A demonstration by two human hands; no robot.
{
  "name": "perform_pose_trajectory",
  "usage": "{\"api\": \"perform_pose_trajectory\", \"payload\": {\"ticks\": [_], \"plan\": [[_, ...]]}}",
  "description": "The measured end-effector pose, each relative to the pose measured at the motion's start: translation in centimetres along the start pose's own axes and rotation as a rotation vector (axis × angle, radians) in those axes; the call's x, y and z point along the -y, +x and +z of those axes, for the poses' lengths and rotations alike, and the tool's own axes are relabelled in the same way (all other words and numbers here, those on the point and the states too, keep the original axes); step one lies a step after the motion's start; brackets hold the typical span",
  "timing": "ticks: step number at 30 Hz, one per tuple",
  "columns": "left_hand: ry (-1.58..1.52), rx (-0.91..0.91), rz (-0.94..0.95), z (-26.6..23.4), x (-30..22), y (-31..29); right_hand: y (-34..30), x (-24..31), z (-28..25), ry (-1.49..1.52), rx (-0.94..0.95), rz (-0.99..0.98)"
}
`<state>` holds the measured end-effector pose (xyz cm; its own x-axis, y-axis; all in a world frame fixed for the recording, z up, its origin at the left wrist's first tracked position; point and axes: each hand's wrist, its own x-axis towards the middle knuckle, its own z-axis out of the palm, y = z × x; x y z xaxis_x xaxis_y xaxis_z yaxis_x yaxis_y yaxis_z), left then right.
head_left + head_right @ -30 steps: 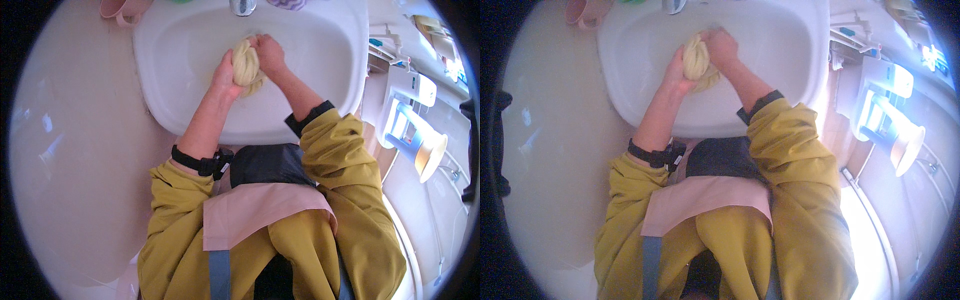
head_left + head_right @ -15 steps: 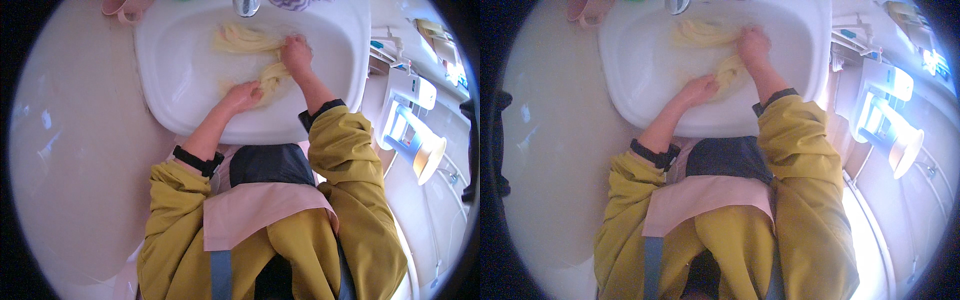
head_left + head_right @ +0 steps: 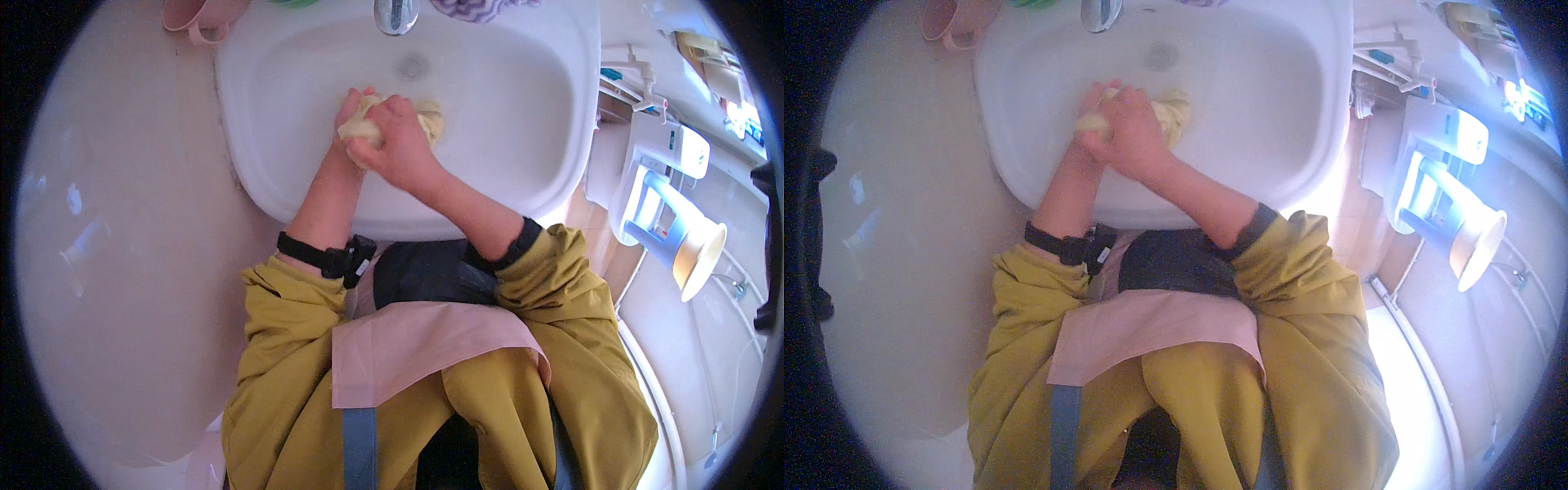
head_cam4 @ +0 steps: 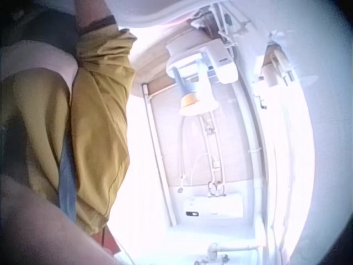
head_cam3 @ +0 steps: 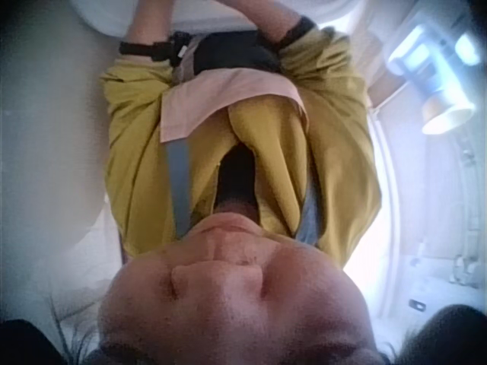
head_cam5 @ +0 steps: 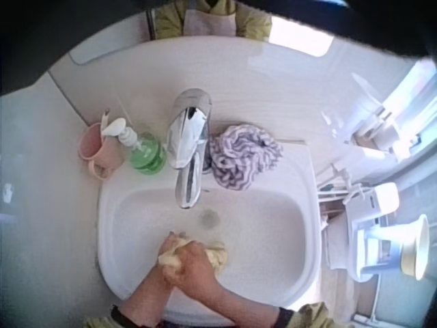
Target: The person washes two cloths by hand in a bathroom sink. They first scrub and rinse a purple striped cloth, then place it aside and proceed to scrub and rinse a yellow cloth under running water.
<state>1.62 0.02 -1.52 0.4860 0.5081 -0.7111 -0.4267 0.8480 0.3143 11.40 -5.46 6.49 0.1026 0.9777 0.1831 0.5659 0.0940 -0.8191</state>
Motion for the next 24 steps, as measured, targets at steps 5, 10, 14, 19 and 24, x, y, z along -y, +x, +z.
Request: {"api": "perform_pose_trajectory", "payload": {"ticks": [5, 10, 14, 19, 24], "plan": [[0.281, -0.302, 0.169, 6.4, 2.4, -0.9, 2.8, -7.1, 0.7, 0.005, -0.117, 0.533], [0.019, -0.333, -0.073, 5.3, -1.1, -1.6, 0.1, -1.4, 0.8, 0.119, 0.041, 0.421], [0.079, -0.22, 0.032, 5.9, -0.2, -0.9, 3.1, -7.2, -1.0, -0.168, 0.107, 0.492], [0.003, -0.164, 0.183, 4.6, -1.9, -0.9, 2.8, -15.2, -3.4, -0.41, -0.324, 0.538], [1.361, -0.585, 0.211, -5.0, -0.1, 1.2, 0.2, -12.3, -1.3, -0.402, 0.314, 0.47]]}}
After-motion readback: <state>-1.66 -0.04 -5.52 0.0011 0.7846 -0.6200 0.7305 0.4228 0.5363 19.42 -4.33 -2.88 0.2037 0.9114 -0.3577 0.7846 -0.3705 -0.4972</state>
